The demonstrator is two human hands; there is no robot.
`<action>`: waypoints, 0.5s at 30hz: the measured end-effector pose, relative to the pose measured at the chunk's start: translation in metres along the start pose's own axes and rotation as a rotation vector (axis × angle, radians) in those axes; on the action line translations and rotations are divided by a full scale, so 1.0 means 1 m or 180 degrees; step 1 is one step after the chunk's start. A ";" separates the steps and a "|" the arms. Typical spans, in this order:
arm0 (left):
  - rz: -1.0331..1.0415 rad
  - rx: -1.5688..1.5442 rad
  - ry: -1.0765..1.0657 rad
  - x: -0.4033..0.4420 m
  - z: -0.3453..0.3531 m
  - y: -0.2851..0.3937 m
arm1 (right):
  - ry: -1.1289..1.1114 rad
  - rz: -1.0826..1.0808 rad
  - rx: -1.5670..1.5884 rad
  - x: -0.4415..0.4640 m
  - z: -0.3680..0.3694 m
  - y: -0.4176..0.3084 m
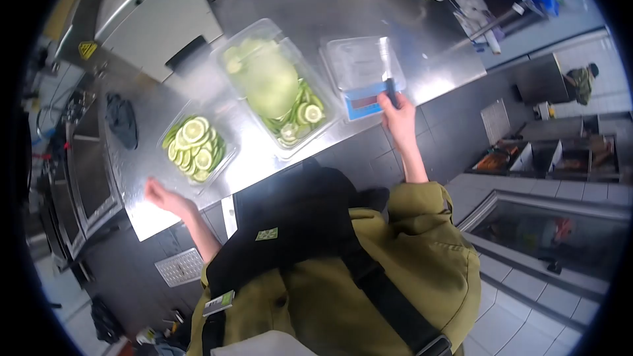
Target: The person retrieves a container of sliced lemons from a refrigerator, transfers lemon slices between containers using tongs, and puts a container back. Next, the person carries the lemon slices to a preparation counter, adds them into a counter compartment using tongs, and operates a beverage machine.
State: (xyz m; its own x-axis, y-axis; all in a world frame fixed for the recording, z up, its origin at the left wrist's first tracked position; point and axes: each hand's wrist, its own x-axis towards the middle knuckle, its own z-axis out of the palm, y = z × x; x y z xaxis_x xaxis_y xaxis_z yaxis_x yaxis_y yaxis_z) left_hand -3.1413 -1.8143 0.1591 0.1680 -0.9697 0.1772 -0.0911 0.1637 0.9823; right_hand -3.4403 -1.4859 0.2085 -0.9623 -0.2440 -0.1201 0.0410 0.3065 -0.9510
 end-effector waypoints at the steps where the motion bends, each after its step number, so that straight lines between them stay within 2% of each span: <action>1: 0.0699 -0.0062 0.0187 -0.011 0.007 0.032 | 0.0408 -0.0091 -0.0491 0.012 -0.013 0.009; 2: 0.0931 -0.0298 -0.0037 -0.023 0.016 0.053 | 0.0977 -0.0449 -0.1183 0.028 -0.023 0.022; 3: 0.0971 -0.0493 -0.0543 -0.038 0.027 0.058 | 0.1418 -0.0396 -0.1885 0.042 -0.029 0.030; 5: 0.1068 -0.0843 -0.1508 -0.065 0.051 0.066 | 0.2006 -0.0913 -0.2751 0.083 -0.034 0.077; 7: 0.0172 -0.0674 -0.2300 -0.093 0.070 0.081 | 0.1372 -0.0413 -0.1695 0.102 -0.036 0.082; 8: -0.0059 -0.0705 -0.2535 -0.101 0.077 0.079 | 0.1031 -0.0167 -0.1170 0.111 -0.036 0.086; 9: -0.0300 -0.0734 -0.2760 -0.109 0.082 0.074 | 0.1007 -0.0199 -0.0933 0.122 -0.041 0.093; 11: -0.0834 -0.0818 -0.2783 -0.123 0.085 0.073 | 0.0835 0.0092 -0.0003 0.114 -0.045 0.053; 15: -0.1631 -0.0699 -0.2550 -0.147 0.072 0.054 | 0.0645 -0.0123 0.0602 0.093 -0.058 0.012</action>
State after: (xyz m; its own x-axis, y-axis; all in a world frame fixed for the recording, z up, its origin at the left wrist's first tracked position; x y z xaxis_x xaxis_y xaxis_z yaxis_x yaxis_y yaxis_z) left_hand -3.2416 -1.6756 0.1819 -0.5883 -0.7554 -0.2886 0.0056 -0.3607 0.9327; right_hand -3.5444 -1.4519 0.2024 -0.9975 -0.0572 -0.0414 0.0344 0.1186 -0.9923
